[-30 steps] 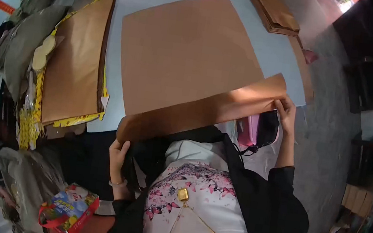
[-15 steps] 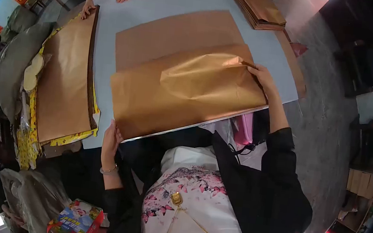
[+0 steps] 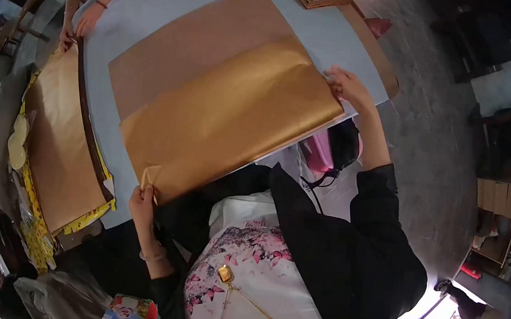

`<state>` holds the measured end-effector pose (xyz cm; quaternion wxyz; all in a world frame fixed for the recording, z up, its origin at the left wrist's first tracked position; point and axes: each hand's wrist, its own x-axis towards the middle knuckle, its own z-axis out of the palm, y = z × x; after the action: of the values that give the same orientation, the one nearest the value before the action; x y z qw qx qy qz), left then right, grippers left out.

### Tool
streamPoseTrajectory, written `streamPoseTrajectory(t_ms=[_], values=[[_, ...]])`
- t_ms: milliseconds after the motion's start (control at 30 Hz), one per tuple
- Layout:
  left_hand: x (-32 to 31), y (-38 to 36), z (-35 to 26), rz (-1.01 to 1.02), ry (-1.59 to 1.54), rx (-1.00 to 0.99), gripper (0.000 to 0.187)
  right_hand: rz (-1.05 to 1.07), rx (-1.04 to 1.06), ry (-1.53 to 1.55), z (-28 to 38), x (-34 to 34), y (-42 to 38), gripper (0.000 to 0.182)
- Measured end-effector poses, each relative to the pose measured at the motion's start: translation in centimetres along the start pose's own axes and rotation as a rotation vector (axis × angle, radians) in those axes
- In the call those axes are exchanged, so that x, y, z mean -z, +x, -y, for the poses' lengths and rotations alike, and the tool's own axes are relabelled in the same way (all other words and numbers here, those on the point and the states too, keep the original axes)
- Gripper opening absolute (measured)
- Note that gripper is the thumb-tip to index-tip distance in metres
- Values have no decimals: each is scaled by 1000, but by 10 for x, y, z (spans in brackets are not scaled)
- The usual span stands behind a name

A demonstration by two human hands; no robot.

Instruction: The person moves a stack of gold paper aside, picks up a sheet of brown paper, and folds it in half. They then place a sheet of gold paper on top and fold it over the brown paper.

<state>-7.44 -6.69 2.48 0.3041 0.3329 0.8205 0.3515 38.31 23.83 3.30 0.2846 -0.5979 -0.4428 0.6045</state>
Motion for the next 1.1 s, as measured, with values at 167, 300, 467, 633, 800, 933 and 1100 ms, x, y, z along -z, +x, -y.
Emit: streamPoseTrajectory(t_ms=[167,300,467,633,800,933,1100], values=[[1,-2,-3,10,3,-49,26,72,80,-183,-26,21,-28,42],[-1,-10,-16,5,-84,22,26,44,167,-276,-33,13,-33,41],[-8,-7,-7,-61,-446,118,23,15,220,-390,-25,11,-16,32],[-9,-3,8,-136,-482,98,24,-18,315,-264,-13,-11,1,31],[-2,-8,-3,-56,-573,174,30,-83,311,-400,-2,-20,23,35],[5,-11,-5,30,-455,205,29,-123,302,-462,12,-30,33,38],[-5,-11,-6,13,-393,132,30,-65,308,-353,10,-31,46,48]])
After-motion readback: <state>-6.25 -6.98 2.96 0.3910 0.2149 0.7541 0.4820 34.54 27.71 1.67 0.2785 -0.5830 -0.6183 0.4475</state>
